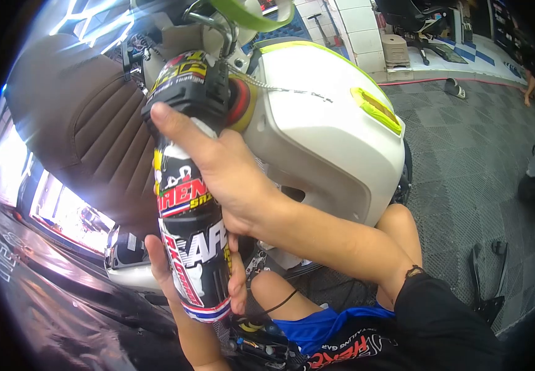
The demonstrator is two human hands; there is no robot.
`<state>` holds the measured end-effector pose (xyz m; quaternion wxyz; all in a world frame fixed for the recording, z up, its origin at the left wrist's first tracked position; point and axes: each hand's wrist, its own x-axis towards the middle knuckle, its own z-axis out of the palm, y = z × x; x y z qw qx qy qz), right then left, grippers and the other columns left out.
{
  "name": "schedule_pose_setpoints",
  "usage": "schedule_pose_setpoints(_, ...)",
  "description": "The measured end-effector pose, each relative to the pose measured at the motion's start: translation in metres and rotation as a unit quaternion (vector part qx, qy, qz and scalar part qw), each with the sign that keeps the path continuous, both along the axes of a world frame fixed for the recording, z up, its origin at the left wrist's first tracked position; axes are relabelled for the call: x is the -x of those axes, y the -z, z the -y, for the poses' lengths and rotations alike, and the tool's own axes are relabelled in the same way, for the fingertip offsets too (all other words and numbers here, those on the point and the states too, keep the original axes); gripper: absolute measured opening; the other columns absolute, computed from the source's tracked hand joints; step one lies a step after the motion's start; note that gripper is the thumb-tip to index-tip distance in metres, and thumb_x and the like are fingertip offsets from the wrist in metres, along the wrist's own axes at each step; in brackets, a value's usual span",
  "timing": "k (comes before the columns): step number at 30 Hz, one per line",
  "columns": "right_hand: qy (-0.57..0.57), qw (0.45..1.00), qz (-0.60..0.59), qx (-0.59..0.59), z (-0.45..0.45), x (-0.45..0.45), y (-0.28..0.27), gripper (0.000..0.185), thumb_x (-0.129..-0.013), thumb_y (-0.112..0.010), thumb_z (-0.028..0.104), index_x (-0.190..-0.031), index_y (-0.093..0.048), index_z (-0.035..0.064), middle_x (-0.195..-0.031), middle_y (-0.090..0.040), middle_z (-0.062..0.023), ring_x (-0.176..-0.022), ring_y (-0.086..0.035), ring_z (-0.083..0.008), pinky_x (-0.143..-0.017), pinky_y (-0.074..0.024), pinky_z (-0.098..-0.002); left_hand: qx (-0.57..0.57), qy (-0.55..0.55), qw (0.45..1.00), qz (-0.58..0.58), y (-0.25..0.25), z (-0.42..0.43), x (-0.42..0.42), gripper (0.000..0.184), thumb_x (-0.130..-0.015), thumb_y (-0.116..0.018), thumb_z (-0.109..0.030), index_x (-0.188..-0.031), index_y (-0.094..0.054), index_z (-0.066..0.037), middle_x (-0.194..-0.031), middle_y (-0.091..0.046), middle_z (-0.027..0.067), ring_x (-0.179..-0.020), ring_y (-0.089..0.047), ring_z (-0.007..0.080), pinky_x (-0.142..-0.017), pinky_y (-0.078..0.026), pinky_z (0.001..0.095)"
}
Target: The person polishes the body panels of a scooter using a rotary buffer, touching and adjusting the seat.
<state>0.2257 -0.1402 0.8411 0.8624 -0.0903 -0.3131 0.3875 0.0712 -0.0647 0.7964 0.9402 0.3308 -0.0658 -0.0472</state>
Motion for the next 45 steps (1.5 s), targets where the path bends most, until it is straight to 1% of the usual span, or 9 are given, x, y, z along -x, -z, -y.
schedule_pose_setpoints(8, 0.049, 0.998, -0.027, -0.021, 0.016, 0.017, 0.000, 0.041, -0.089, -0.078, 0.043, -0.094, -0.066, 0.0040, -0.069, -0.060, 0.0012, -0.052, -0.054, -0.0045, -0.048, -0.0439, -0.0233, -0.002, -0.017, 0.999, 0.035, 0.016, 0.013, 0.005, 0.113, -0.078, -0.054, -0.087, -0.129, -0.035, 0.012, -0.087, -0.058, 0.0336, -0.075, -0.067, 0.0492, -0.067, -0.056, 0.0551)
schedule_pose_setpoints(14, 0.007, 0.997, 0.065, 0.042, 0.017, -0.001, 0.012, 0.049, -0.090, -0.073, 0.050, -0.100, -0.063, 0.0035, -0.078, -0.066, -0.0042, -0.063, -0.064, -0.0109, -0.059, -0.0536, -0.0249, -0.007, -0.046, 0.999, 0.011, 0.025, 0.025, 0.001, 0.109, -0.079, -0.056, -0.084, -0.130, -0.036, 0.010, -0.087, -0.059, 0.0310, -0.073, -0.066, 0.0454, -0.065, -0.057, 0.0510)
schedule_pose_setpoints(18, 0.016, 0.983, 0.163, 0.084, 0.051, 0.011, 0.031, 0.046, -0.090, -0.076, 0.040, -0.112, -0.065, 0.0016, -0.097, -0.067, -0.0041, -0.086, -0.063, -0.0104, -0.076, -0.0517, -0.0271, -0.013, -0.056, 0.998, 0.021, 0.071, 0.040, 0.014, 0.091, -0.066, -0.074, -0.048, -0.123, -0.047, 0.017, -0.089, -0.062, 0.0325, -0.075, -0.068, 0.0428, -0.064, -0.058, 0.0494)
schedule_pose_setpoints(22, 0.044, 0.964, 0.225, 0.131, 0.078, 0.018, 0.057, 0.060, -0.080, -0.086, 0.019, -0.127, -0.057, -0.0044, -0.111, -0.069, -0.0097, -0.098, -0.064, -0.0149, -0.089, -0.0528, -0.0322, -0.044, -0.047, 0.987, 0.146, 0.130, 0.048, 0.002, 0.089, -0.059, -0.080, -0.036, -0.125, -0.048, 0.013, -0.095, -0.063, 0.0320, -0.081, -0.067, 0.0451, -0.071, -0.058, 0.0501)
schedule_pose_setpoints(23, 0.030, 0.955, 0.230, 0.183, 0.092, 0.018, 0.059, 0.062, -0.077, -0.088, 0.024, -0.124, -0.060, -0.0041, -0.109, -0.070, -0.0098, -0.096, -0.065, -0.0144, -0.087, -0.0528, -0.0318, -0.061, -0.009, 0.993, 0.105, 0.146, 0.045, 0.009, 0.091, -0.059, -0.083, -0.040, -0.128, -0.050, 0.009, -0.107, -0.063, 0.0282, -0.098, -0.067, 0.0392, -0.086, -0.056, 0.0471)
schedule_pose_setpoints(30, 0.065, 0.898, 0.364, 0.237, 0.129, -0.026, 0.213, 0.090, -0.063, -0.091, 0.021, -0.137, -0.045, -0.0033, -0.123, -0.063, -0.0175, -0.114, -0.062, -0.0230, -0.103, -0.0466, -0.0351, -0.183, -0.146, 0.970, 0.068, 0.230, 0.101, -0.047, 0.092, -0.060, -0.086, -0.043, -0.128, -0.048, 0.005, -0.110, -0.057, 0.0164, -0.098, -0.057, 0.0264, -0.085, -0.047, 0.0369)
schedule_pose_setpoints(35, 0.012, 0.957, 0.227, 0.183, 0.123, -0.008, 0.188, 0.100, -0.070, -0.087, 0.030, -0.141, -0.029, -0.0094, -0.109, -0.063, -0.0256, -0.094, -0.068, -0.0343, -0.084, -0.0561, -0.0382, -0.211, -0.194, 0.953, 0.094, 0.253, 0.102, -0.071, 0.093, -0.060, -0.089, -0.045, -0.128, -0.047, 0.002, -0.112, -0.052, 0.0080, -0.098, -0.049, 0.0172, -0.084, -0.040, 0.0297)
schedule_pose_setpoints(37, 0.006, 0.933, 0.304, 0.192, 0.118, -0.022, 0.187, 0.101, -0.069, -0.088, 0.034, -0.142, -0.032, -0.0083, -0.113, -0.063, -0.0247, -0.102, -0.065, -0.0352, -0.091, -0.0535, -0.0412, -0.207, -0.185, 0.955, 0.101, 0.274, 0.096, -0.077, 0.092, -0.061, -0.090, -0.046, -0.127, -0.047, 0.001, -0.110, -0.050, 0.0054, -0.095, -0.046, 0.0150, -0.082, -0.038, 0.0281)
schedule_pose_setpoints(45, 0.241, 0.801, 0.436, 0.331, 0.078, 0.003, 0.183, 0.097, -0.067, -0.089, 0.033, -0.140, -0.040, -0.0065, -0.120, -0.064, -0.0204, -0.112, -0.062, -0.0300, -0.098, -0.0499, -0.0404, 0.014, 0.025, 0.991, 0.132, 0.245, 0.029, -0.072, 0.121, -0.067, -0.087, -0.057, -0.154, -0.028, 0.003, -0.150, -0.045, 0.0098, -0.138, -0.039, 0.0201, -0.117, -0.028, 0.0359)
